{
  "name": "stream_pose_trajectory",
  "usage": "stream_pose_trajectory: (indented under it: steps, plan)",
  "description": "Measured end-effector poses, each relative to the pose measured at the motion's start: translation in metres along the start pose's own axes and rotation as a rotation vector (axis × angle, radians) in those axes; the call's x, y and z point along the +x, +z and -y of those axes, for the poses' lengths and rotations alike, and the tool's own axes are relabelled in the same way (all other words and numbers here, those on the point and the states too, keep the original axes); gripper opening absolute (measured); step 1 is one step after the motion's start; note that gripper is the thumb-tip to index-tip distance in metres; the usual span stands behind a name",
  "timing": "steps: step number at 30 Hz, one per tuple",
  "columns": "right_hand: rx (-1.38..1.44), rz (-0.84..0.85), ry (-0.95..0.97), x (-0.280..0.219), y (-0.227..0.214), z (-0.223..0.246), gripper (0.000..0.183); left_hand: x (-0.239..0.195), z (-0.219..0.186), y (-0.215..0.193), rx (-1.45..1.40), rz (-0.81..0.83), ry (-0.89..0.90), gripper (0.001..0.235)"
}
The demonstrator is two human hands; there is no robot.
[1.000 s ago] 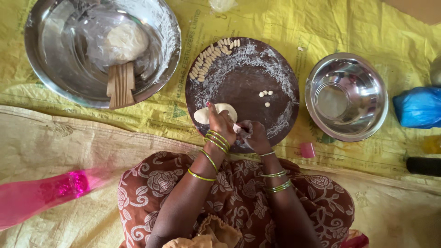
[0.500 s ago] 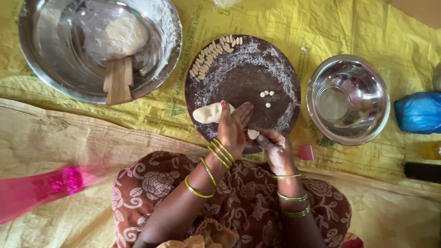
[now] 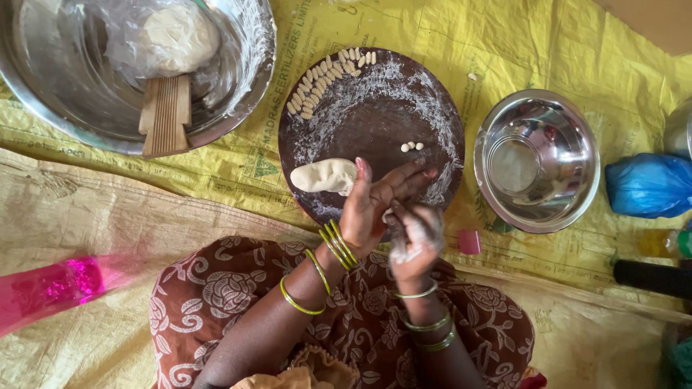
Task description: The person rolls small pieces of dough between their palms to form uniform balls and places them on a wooden board. The person repeatedly pinches off small portions from a larger dough mass and shapes them into balls.
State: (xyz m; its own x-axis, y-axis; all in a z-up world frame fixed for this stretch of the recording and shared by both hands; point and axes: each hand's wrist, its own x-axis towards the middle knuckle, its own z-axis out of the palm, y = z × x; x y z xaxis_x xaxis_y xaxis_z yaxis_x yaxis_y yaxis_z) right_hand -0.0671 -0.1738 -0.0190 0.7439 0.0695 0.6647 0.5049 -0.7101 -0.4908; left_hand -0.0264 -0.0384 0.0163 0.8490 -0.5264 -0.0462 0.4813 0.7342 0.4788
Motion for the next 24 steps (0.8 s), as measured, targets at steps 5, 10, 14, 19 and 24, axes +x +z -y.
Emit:
stream_pose_trajectory:
  steps: [5, 10, 14, 19, 24]
  plan:
    - [0.032, 0.009, -0.178, -0.028, 0.027, 0.017, 0.028, -0.004, -0.017, -0.008, 0.060, -0.055, 0.147, 0.115]
    - [0.061, 0.431, -0.144, -0.033, 0.015, 0.018, 0.045, -0.005, -0.006, -0.018, 0.064, -0.122, 0.112, 0.108]
    - [-0.025, 0.586, -0.043, -0.019, 0.017, -0.002, 0.066, 0.003, 0.017, -0.018, 0.099, -0.253, 0.079, 0.097]
    - [-0.018, 0.636, -0.016, -0.025, 0.016, 0.003, 0.064, 0.004, 0.008, -0.029, 0.137, -0.269, 0.124, 0.098]
    - [0.282, 0.633, -0.055, -0.032, 0.002, 0.019, 0.065, -0.002, -0.007, -0.032, 0.208, -0.269, 0.189, 0.109]
